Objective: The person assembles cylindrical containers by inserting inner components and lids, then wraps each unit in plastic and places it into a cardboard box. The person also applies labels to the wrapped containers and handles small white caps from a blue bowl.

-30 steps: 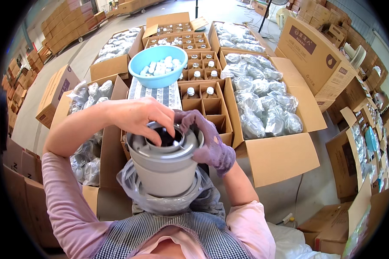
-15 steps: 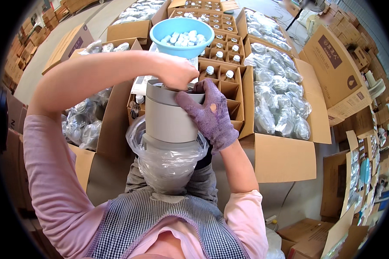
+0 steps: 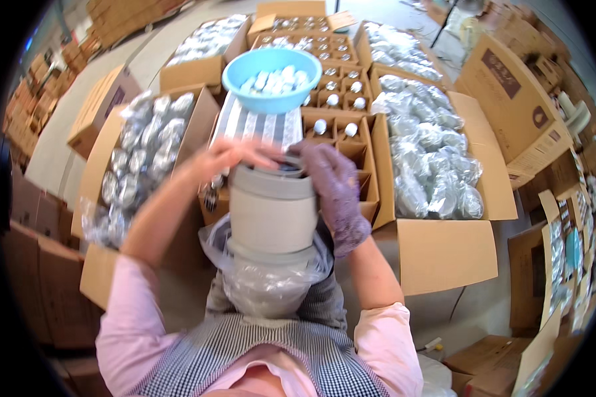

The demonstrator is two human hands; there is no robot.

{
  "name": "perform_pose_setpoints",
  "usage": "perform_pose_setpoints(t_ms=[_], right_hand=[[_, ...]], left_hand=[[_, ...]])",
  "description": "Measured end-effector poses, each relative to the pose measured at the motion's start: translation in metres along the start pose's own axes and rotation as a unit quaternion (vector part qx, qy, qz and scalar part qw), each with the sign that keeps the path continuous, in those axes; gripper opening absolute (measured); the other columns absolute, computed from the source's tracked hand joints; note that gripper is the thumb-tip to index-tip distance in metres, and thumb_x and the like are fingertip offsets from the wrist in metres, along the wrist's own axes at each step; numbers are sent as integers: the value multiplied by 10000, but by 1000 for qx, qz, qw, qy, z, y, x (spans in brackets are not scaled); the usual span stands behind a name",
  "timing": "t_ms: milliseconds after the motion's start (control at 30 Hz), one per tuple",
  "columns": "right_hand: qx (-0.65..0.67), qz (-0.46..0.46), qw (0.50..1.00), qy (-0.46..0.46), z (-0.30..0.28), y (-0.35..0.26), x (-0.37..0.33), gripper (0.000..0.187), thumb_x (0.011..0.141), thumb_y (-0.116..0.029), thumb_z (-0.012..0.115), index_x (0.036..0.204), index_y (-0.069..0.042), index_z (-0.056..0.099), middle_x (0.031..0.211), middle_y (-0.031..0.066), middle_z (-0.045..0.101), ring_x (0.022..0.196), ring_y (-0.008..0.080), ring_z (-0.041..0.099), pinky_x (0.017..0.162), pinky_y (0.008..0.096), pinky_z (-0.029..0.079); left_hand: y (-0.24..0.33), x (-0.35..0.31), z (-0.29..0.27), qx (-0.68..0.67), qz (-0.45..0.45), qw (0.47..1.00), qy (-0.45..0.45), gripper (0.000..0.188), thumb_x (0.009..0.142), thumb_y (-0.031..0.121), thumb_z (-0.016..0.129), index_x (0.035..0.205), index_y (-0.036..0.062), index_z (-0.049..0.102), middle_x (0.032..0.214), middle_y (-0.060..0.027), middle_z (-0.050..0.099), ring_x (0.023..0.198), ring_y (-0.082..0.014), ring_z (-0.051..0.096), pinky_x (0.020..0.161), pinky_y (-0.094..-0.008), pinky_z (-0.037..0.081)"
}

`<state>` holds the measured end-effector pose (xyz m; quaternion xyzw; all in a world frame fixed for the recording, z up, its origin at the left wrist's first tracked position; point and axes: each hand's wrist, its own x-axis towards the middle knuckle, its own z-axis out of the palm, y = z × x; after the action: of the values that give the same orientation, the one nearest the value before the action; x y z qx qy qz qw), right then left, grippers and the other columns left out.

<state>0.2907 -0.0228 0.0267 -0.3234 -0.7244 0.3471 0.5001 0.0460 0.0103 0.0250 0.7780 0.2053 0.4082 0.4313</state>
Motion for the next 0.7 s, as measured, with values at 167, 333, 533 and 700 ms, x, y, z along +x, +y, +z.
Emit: perform_pose_setpoints(t_ms=[167,333,533,700], right_hand=[[255,87,958,-96,7,39,17,227,807,-194,488,675,-16,439,1040,200,688,826,136,547,785,272,455],[434,111,888,-101,-1,69,15,220,821,-204,505,746,3,508,1028,160,660,899,170,592,839,274,464],[92,15,976,-196,5,59,27,359,883,-120,493,1187,42,592,1237,143,557,1133,229,556,997,308,425],[589,174,746,-256,43,101,39,405,859,-119,481,1218,22,602,1421,228,447,1299,316,495,1085,345,390]], left_hand=[[-11,-23,25,-21,5,995,95,442,967,305,478,984,-52,739,1007,-163,730,993,-277,659,917,-369,473],[7,-6,41,69,18,994,83,294,860,247,651,923,-28,733,1007,-170,735,884,-256,679,842,-368,504],[-18,-30,16,-42,1,991,126,378,873,333,647,911,-34,728,1031,-185,729,943,-274,681,865,-381,500],[53,-7,50,349,-55,928,117,307,807,275,739,912,-9,692,932,-153,722,845,-316,679,772,-363,503]])
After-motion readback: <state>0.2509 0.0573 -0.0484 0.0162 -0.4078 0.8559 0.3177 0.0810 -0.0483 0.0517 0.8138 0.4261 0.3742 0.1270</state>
